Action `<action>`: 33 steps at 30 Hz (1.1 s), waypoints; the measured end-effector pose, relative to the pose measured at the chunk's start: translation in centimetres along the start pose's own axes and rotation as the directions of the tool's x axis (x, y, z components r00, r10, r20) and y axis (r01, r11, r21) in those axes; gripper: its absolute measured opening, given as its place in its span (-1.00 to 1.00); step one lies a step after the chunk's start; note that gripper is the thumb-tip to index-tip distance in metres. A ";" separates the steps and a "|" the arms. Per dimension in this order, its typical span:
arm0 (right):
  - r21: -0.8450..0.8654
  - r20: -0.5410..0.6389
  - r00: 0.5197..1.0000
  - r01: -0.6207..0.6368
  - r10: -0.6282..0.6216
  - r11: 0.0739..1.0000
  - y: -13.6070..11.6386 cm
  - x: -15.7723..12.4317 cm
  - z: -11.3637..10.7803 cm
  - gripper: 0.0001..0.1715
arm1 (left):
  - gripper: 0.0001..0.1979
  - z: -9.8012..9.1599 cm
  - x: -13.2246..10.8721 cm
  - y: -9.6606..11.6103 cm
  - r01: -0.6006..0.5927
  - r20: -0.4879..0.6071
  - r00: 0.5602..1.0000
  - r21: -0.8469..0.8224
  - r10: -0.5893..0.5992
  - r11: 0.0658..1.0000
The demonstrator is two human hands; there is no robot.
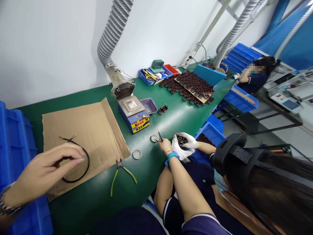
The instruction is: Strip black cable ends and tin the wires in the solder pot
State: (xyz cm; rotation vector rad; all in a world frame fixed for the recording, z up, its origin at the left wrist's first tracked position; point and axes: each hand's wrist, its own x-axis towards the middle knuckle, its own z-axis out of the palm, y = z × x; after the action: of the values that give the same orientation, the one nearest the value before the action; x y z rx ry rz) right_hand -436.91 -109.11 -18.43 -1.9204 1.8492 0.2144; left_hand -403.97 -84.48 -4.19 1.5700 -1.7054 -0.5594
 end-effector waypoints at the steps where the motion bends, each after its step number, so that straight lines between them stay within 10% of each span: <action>1: -0.004 0.002 1.000 0.001 -0.001 1.000 0.0 0.0 0.0 -0.75 | -0.94 0.0 0.0 0.0 -0.003 0.001 1.000 0.002 0.003 1.000; 11: 0.016 -0.142 0.983 0.120 -0.116 0.993 -1.9 -1.6 -2.3 -0.86 | -0.94 0.0 0.1 0.1 -0.021 0.021 1.000 -0.020 0.021 1.000; 17: 0.012 -0.293 0.888 0.375 -0.356 0.927 -9.1 -3.0 -8.0 -0.80 | -0.94 0.2 0.4 0.4 -0.045 0.023 0.999 -0.029 0.046 0.999; 23: -0.095 -0.303 0.797 0.519 -0.522 0.849 -18.5 1.9 -10.6 -0.82 | -0.89 0.2 0.5 0.0 0.018 0.106 0.994 -0.041 -0.014 0.999; 33: -0.304 -0.238 0.854 0.387 -0.463 0.870 -24.7 7.9 -10.2 -0.79 | -0.85 0.6 0.8 -0.6 0.060 0.303 0.950 0.078 -0.081 0.995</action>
State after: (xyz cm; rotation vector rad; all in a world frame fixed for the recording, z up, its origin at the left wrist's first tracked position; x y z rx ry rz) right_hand -414.25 -120.95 -7.39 -2.6131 1.5618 -0.0036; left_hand -404.05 -85.44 -4.86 1.6648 -1.9189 -0.8250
